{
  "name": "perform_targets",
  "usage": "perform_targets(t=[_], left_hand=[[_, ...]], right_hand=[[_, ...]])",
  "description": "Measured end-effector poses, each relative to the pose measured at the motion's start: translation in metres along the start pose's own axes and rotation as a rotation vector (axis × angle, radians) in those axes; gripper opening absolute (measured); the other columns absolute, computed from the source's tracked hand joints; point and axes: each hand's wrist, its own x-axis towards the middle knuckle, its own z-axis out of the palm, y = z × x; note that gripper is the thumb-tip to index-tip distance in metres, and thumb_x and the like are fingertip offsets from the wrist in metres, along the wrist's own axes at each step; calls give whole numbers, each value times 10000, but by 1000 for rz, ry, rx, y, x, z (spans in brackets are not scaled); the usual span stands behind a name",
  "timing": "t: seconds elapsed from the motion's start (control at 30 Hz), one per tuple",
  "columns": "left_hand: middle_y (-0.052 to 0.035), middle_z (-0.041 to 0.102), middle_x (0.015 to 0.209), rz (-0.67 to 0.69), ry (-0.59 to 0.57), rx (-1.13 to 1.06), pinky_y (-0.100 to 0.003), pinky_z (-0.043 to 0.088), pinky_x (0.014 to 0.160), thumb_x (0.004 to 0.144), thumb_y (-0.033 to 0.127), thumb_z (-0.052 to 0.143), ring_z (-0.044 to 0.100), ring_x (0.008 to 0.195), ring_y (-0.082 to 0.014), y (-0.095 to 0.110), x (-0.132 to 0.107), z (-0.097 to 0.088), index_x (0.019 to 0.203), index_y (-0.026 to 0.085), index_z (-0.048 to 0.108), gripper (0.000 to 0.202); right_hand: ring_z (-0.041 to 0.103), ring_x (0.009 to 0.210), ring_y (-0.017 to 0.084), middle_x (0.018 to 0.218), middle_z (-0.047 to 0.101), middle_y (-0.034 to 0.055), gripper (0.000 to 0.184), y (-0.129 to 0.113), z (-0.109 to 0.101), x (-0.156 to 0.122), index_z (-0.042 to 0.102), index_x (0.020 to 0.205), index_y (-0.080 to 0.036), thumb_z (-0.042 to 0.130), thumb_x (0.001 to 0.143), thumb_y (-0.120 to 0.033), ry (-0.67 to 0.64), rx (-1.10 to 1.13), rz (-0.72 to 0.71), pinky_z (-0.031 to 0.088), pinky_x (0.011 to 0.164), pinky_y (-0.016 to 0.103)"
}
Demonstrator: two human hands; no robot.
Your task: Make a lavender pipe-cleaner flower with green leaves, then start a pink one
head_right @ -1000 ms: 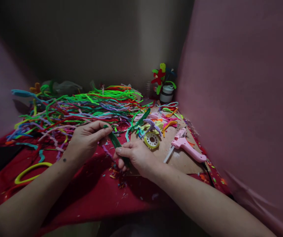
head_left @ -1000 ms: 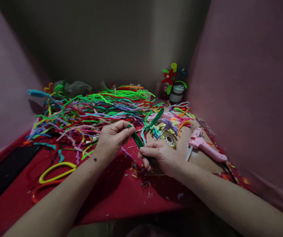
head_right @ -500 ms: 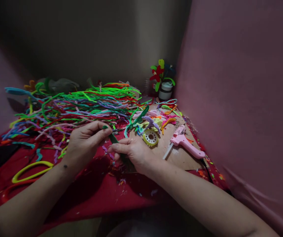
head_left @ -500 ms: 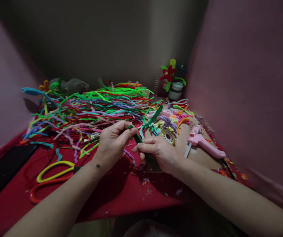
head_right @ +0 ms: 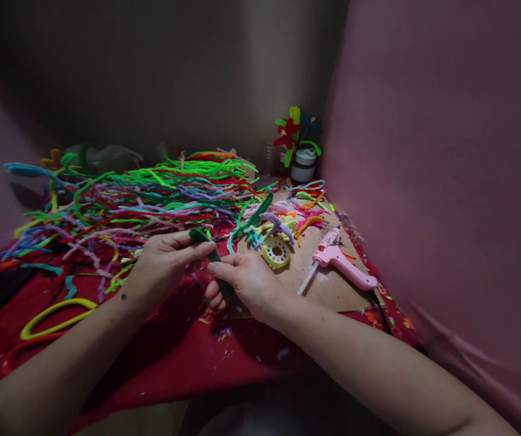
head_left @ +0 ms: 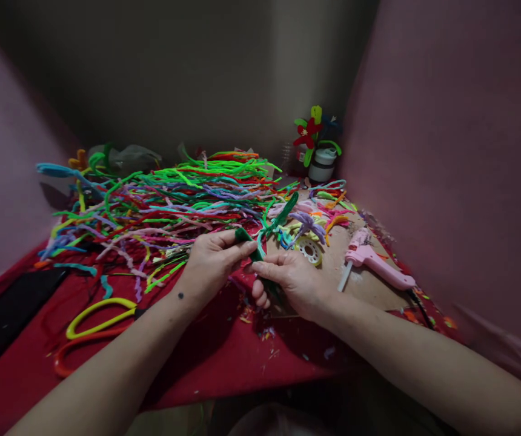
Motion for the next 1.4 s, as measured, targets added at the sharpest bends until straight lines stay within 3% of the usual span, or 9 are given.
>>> perform_targets(t=[0.23,0.47,0.57,0.73,0.9,1.07,1.2,1.33,1.4], left_hand=[[57,440,510,-11,22,-124,-195,278,433,681,285,687,349,441,-55,1,4,-7,625,159,587,171],[38,493,539,185,232,203,-214,272,448,656,267,690,376,490,-80,8,2,-7,627,162,632,123],[43,478,532,201,263,247,-216,273,450,650,273,696,374,496,-81,8,4,-12,593,166,614,147],[65,410,471,39,57,55,-213,240,407,682,343,677,333,413,-61,4,9,-19,588,170,556,231],[51,424,421,-173,-149,-45,-222,223,385,674,368,683,333,366,-57,-7,4,-5,530,148,541,299],[25,502,463,-272,-119,-221,-209,268,404,638,317,722,401,389,-60,-11,2,3,600,124,612,225],[37,462,410,-233,-153,-198,-205,266,382,671,321,699,354,348,-49,-12,1,1,592,125,613,228],[-5,551,476,-228,-287,-199,-248,374,424,714,339,651,487,405,-117,-11,-4,2,688,142,636,199],[-15,605,557,-202,-246,-188,-261,417,471,720,334,646,541,464,-135,-7,-2,1,783,156,651,188]], right_hand=[[479,324,68,420,564,-11,206,4,-2,0,605,671,-102,591,740,-296,-54,-32,-16,400,365,173],[505,351,70,458,591,-8,200,3,-1,0,606,753,-108,580,784,-305,-38,-17,4,409,385,175],[532,379,70,504,620,2,151,3,-1,-1,607,797,-111,568,792,-256,-18,-19,55,413,397,170],[543,394,70,515,631,13,198,3,-1,-1,605,764,-108,552,804,-294,-7,-44,-44,410,405,170],[544,387,80,514,635,16,207,3,-1,0,567,714,-125,546,803,-311,27,-68,-53,411,397,178],[542,387,79,520,631,22,234,4,0,0,550,661,-123,534,794,-314,7,-69,-40,419,400,180],[536,387,74,521,624,18,223,4,0,0,537,638,-126,540,785,-294,18,-58,-19,416,402,175],[525,393,62,523,616,10,209,4,0,1,545,640,-128,530,776,-285,50,-50,-52,401,401,162],[533,407,67,531,618,4,171,5,0,2,558,682,-131,564,746,-290,21,-53,-50,411,414,170]])
